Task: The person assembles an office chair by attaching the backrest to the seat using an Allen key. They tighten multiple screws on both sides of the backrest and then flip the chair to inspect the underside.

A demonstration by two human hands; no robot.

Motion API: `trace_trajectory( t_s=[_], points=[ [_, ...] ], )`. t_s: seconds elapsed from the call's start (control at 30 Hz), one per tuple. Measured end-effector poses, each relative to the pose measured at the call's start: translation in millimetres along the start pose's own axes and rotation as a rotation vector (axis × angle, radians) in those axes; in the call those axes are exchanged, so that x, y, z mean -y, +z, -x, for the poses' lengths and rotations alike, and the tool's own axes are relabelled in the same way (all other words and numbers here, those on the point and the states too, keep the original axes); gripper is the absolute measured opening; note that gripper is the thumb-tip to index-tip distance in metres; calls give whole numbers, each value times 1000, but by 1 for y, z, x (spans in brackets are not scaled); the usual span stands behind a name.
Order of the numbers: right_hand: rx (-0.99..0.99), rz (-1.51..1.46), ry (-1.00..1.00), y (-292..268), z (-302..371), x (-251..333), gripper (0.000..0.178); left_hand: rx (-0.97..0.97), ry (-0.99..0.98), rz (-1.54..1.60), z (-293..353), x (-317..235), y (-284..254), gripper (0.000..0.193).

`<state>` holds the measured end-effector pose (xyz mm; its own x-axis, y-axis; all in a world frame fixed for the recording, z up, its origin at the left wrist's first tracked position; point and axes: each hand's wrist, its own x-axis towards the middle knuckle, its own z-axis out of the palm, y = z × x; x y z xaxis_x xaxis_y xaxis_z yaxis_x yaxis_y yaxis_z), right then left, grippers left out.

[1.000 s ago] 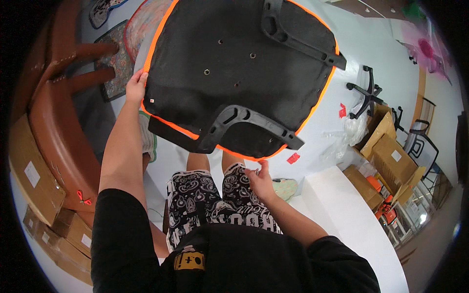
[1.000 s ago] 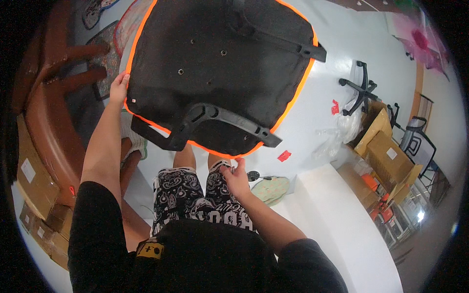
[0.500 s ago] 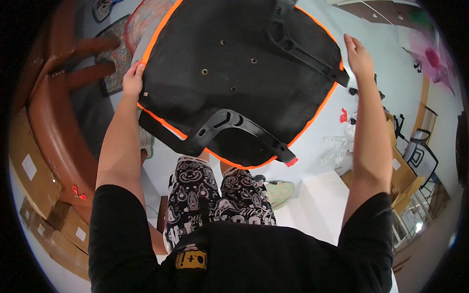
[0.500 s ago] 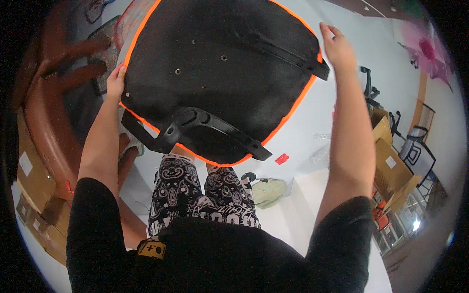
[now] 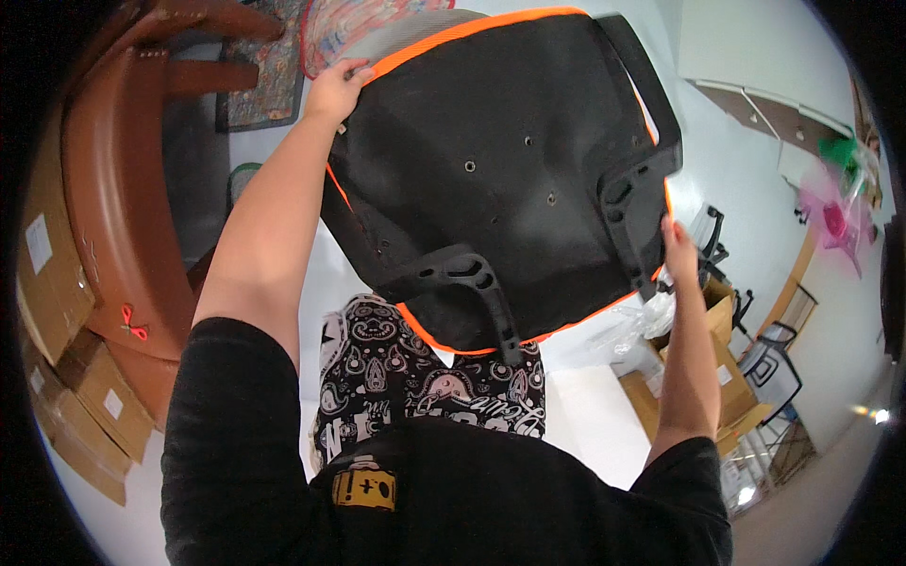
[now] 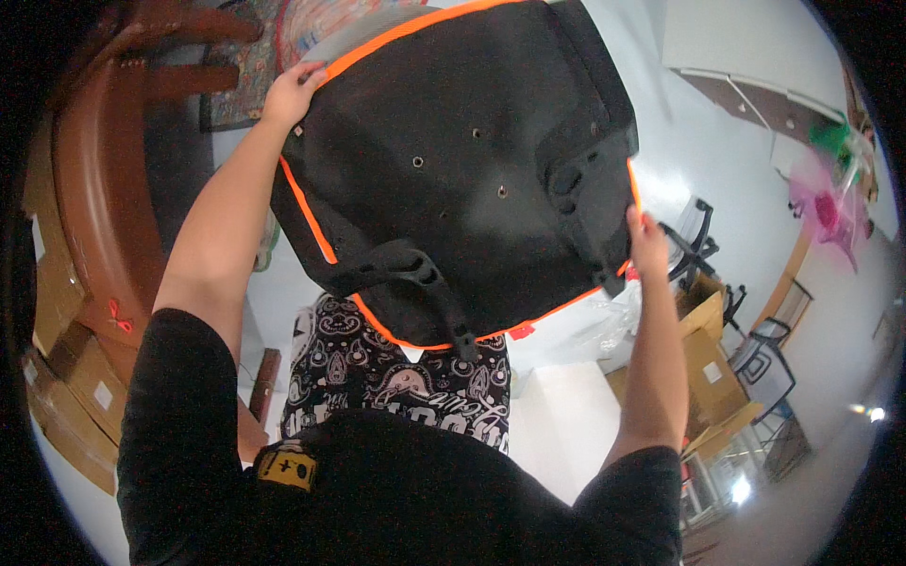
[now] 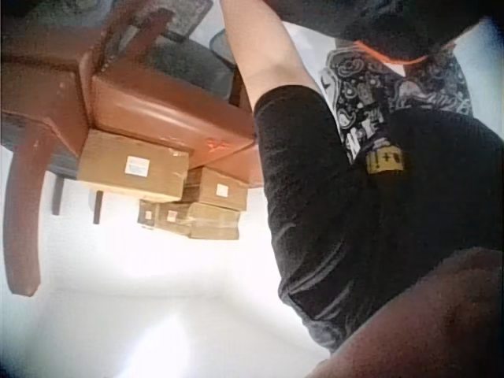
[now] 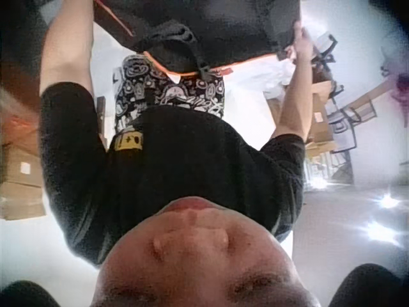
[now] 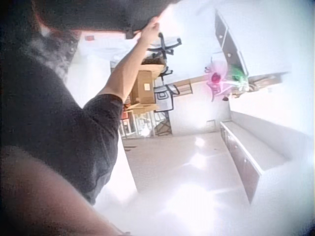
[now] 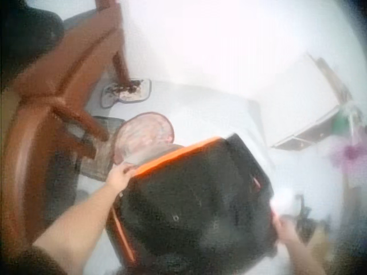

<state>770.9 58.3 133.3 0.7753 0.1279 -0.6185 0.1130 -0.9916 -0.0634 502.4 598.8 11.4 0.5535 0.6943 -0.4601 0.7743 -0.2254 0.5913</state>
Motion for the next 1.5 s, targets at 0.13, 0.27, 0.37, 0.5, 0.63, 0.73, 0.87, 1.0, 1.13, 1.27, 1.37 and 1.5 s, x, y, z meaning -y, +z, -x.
trace_trajectory(
  t_s=[0.13, 0.27, 0.37, 0.5, 0.63, 0.73, 0.87, 1.0, 1.13, 1.27, 1.37, 1.5],
  points=[
    [18, -170, -71, 38, 54, -9, 62, -65, 5, -140, -12, -20, -19, 49],
    [152, -363, 77, 62, 94, 8, 46, -111, -171, -254, -16, -21, -33, 55],
    [370, -549, 34, 78, 119, 32, 35, -174, -220, -319, -12, -1, -50, 57],
    [322, -914, 261, 93, 144, 63, 29, -283, -215, -356, 8, 26, -75, 57],
    [193, -994, 158, 85, 124, 80, 31, -542, -43, -385, 50, 7, -78, 50],
    [189, -996, 97, 78, 87, 94, 35, -699, 506, -28, 116, -12, -98, 38],
    [251, -671, -23, 72, 61, 114, 39, -802, 421, 565, 269, 9, -104, 27],
    [171, -331, -467, 63, 79, 130, 46, -800, -181, 717, 339, 67, -47, 62],
    [248, -240, -461, 40, 92, 147, 58, -197, -245, 1058, 334, 137, -14, 93],
    [313, -390, -491, 19, 95, 159, 94, -47, -401, 1092, 332, 181, -33, 106],
    [359, -352, -391, 10, 99, 160, 115, -147, -149, 1120, 330, 182, -36, 110],
    [437, -390, -424, 9, 108, 158, 122, -11, -242, 1160, 325, 171, -32, 107]
  ],
)
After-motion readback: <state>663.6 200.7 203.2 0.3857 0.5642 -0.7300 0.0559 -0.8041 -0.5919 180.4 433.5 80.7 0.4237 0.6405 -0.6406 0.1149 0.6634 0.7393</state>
